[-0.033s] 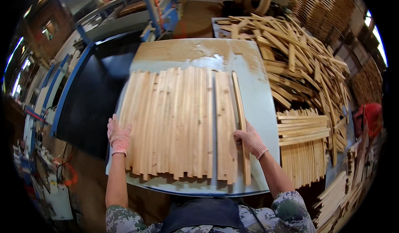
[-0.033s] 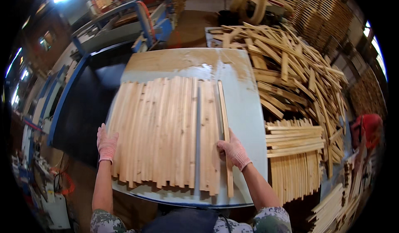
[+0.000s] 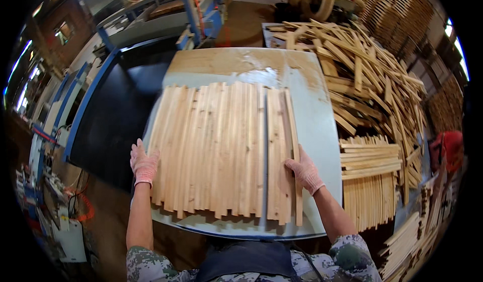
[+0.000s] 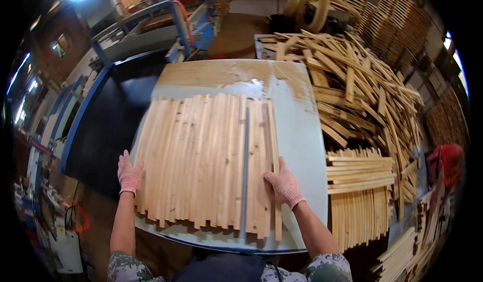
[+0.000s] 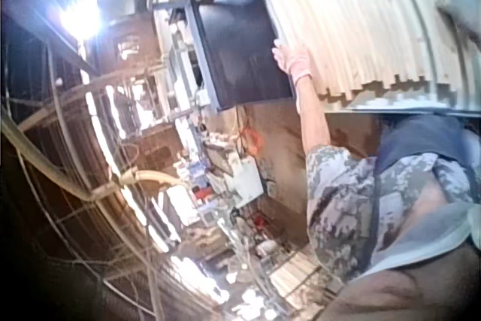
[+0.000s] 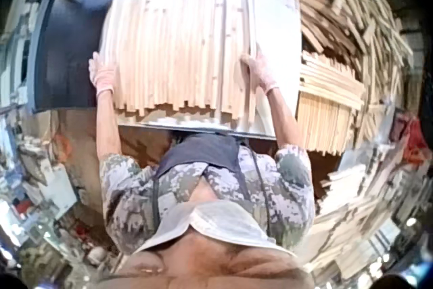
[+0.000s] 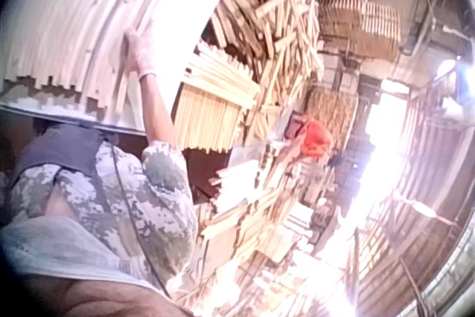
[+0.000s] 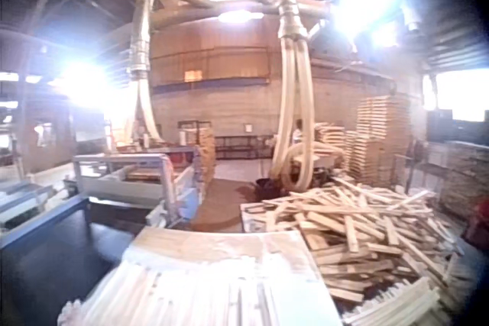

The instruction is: The person picks up stacks of light-colored wooden planks from a table and places them onto a moving conveyor belt. The person repeatedly gathers planks, aligns them, and transfers them to the belt in a continuous loop.

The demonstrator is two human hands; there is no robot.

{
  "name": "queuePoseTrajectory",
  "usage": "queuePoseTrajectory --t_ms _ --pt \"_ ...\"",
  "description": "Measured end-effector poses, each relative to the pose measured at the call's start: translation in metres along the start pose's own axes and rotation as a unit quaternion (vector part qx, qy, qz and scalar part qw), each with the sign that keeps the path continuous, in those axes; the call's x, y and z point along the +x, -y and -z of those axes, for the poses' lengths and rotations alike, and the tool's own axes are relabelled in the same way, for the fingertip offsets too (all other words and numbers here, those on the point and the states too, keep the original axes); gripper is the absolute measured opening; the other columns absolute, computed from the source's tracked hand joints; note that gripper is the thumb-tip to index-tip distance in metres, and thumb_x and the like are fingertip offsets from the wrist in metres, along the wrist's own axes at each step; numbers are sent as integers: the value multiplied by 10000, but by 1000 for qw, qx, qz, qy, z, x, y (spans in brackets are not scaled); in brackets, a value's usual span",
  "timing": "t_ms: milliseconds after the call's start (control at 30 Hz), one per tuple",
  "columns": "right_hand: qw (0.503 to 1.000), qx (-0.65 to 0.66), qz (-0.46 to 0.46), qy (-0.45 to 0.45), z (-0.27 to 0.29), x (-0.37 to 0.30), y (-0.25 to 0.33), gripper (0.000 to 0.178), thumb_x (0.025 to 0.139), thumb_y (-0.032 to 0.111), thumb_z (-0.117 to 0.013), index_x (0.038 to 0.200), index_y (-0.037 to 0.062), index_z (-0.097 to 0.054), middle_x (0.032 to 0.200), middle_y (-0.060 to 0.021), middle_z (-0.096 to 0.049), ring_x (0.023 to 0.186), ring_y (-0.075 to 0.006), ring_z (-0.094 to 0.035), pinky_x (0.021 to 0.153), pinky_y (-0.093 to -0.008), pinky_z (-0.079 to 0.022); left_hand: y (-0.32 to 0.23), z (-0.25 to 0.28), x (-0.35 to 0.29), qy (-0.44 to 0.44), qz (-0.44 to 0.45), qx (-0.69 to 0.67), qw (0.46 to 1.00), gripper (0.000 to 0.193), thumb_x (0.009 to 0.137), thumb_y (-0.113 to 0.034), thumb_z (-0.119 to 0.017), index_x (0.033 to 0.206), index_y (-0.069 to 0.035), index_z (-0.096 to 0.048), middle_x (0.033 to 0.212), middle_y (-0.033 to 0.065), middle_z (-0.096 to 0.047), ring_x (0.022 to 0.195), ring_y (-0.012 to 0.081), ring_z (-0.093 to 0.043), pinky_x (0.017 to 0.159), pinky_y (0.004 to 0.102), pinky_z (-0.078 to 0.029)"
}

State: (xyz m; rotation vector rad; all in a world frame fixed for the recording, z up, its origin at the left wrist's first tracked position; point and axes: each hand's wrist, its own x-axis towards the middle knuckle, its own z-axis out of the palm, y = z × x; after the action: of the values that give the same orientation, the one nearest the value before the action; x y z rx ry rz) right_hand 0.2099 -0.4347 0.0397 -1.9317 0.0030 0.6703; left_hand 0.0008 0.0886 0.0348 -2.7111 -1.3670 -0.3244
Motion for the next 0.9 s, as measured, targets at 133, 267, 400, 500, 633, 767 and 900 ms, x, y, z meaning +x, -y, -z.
queuePoseTrajectory --t_ms 133,267,400,500,633,767,900 --pt "998 -25 46 -31 -43 5 15 942 910 260 -751 1693 13 -289 1408 -253 -681 1279 -322 -678 1092 -403 -511 50 -18 16 127 -19 -224 966 837 978 -486 -709 1640 -55 -434 1541 289 -569 1397 430 -578 1174 457 -465" --pt "992 87 88 -26 -88 3 27 865 921 182 -749 1663 9 -341 1306 -184 -707 1170 -254 -688 1061 -392 -545 54 -5 30 118 -22 -284 951 814 985 -456 -715 1650 -80 -435 1481 273 -624 1345 419 -622 1159 465 -477" --pt "993 103 55 -27 -183 -1 76 867 899 100 -778 1653 18 -358 1306 -156 -706 1116 -230 -705 1011 -367 -584 131 -15 84 105 -34 -296 949 818 989 -466 -707 1658 -89 -426 1462 265 -634 1342 419 -620 1155 484 -479" --pt "995 91 48 -15 -274 -6 119 875 888 64 -793 1650 25 -365 1307 -150 -708 1113 -235 -712 1006 -368 -590 209 -25 141 114 -35 -273 954 834 983 -495 -705 1660 -94 -427 1435 258 -647 1329 417 -624 1145 490 -482" --pt "997 37 60 -24 -391 12 152 865 882 40 -809 1636 30 -385 1297 -144 -712 1124 -238 -714 1006 -367 -594 309 -34 220 144 -39 -216 965 850 982 -539 -679 1664 -103 -421 1448 246 -638 1327 404 -626 1131 485 -491" --pt "990 105 82 37 -508 20 214 921 866 73 -830 1648 18 -345 1273 -142 -728 1121 -231 -717 999 -372 -595 410 -44 284 133 -46 -140 980 858 987 -559 -649 1676 -114 -398 1554 246 -566 1383 401 -591 1163 474 -466" --pt "995 -43 85 4 -587 42 243 921 858 168 -865 1609 -18 -367 1291 -181 -735 1130 -272 -724 1016 -391 -572 463 -57 317 76 -24 -20 997 832 1031 -557 -594 1695 -111 -366 1725 270 -347 1567 446 -370 1314 532 -232"
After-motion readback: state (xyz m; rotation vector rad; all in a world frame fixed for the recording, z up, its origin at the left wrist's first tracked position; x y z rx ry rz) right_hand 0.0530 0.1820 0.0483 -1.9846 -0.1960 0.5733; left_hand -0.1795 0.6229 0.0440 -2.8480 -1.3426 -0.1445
